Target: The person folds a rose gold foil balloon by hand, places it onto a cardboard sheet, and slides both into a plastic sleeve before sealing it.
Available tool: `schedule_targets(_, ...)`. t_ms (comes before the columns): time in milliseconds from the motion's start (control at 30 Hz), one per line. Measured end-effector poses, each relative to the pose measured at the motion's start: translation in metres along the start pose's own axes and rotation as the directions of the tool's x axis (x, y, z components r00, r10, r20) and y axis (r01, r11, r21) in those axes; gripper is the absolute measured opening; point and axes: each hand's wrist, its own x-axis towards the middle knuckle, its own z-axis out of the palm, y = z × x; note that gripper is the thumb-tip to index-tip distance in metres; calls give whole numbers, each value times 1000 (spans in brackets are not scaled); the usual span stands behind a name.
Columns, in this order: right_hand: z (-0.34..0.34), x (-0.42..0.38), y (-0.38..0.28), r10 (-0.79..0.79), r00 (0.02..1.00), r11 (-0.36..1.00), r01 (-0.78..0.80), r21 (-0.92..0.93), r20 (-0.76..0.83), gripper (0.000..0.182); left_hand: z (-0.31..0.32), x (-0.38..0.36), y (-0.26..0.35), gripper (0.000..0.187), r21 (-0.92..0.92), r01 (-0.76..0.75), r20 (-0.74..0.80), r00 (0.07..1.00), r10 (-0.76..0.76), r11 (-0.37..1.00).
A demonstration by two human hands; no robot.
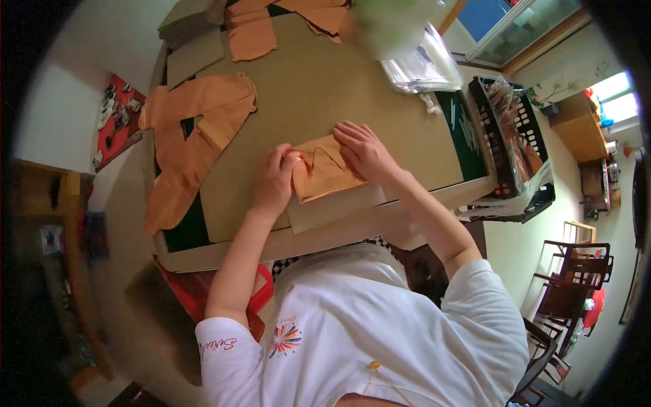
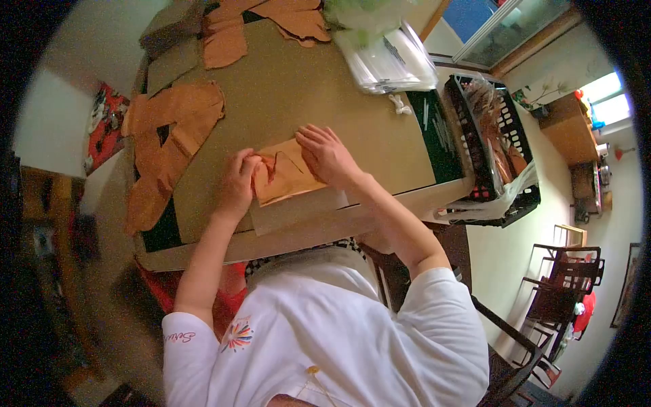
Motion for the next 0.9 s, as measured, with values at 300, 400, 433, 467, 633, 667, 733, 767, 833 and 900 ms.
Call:
schedule_targets(300, 4, -15, -3, -58, 998, 987, 60, -150, 18, 49, -9, 16, -9, 28, -348, 223, -26, 969, -247, 911)
schedule_targets(400, 5, -19, -5, -45, 998, 986, 50, -160, 37, 50, -12, 37, 26, 36, -121, 212, 41, 977, -208, 970)
schedule_targets(433, 7, -20, -3, -48, 998, 984, 54, -171, 36, 50, 6, 37, 37, 40, -26, 171, 73, 983, -168, 985)
schedule_targets(467, 8, -17, -2, -57, 998, 981, 61, -183, 31, 51, 20, 40, 44, 45, 72, 122, 103, 986, -129, 990)
schedule_targets(633, 2, -15, -6, -56, 998, 981, 62, -186, 40, 51, 43, 16, 61, 66, 155, 127, 182, 971, -155, 980)
schedule_targets(667, 2, -16, -8, -48, 998, 982, 56, -182, 46, 51, 43, 12, 61, 66, 172, 143, 197, 964, -176, 975)
schedule_targets(733, 3, -17, -7, -52, 998, 984, 58, -169, 39, 51, 40, 6, 61, 67, 200, 153, 191, 963, -192, 968)
schedule_targets(767, 3, -17, -6, -57, 998, 984, 62, -165, 33, 50, 40, 2, 59, 67, 210, 150, 170, 967, -187, 966)
schedule_targets(833, 4, -17, -5, -53, 998, 987, 56, -152, 25, 51, 39, -1, 58, 68, 229, 156, 142, 971, -192, 961)
schedule_targets(900, 5, -17, -5, -52, 998, 987, 55, -149, 19, 50, 37, -3, 58, 68, 244, 177, 125, 969, -212, 954)
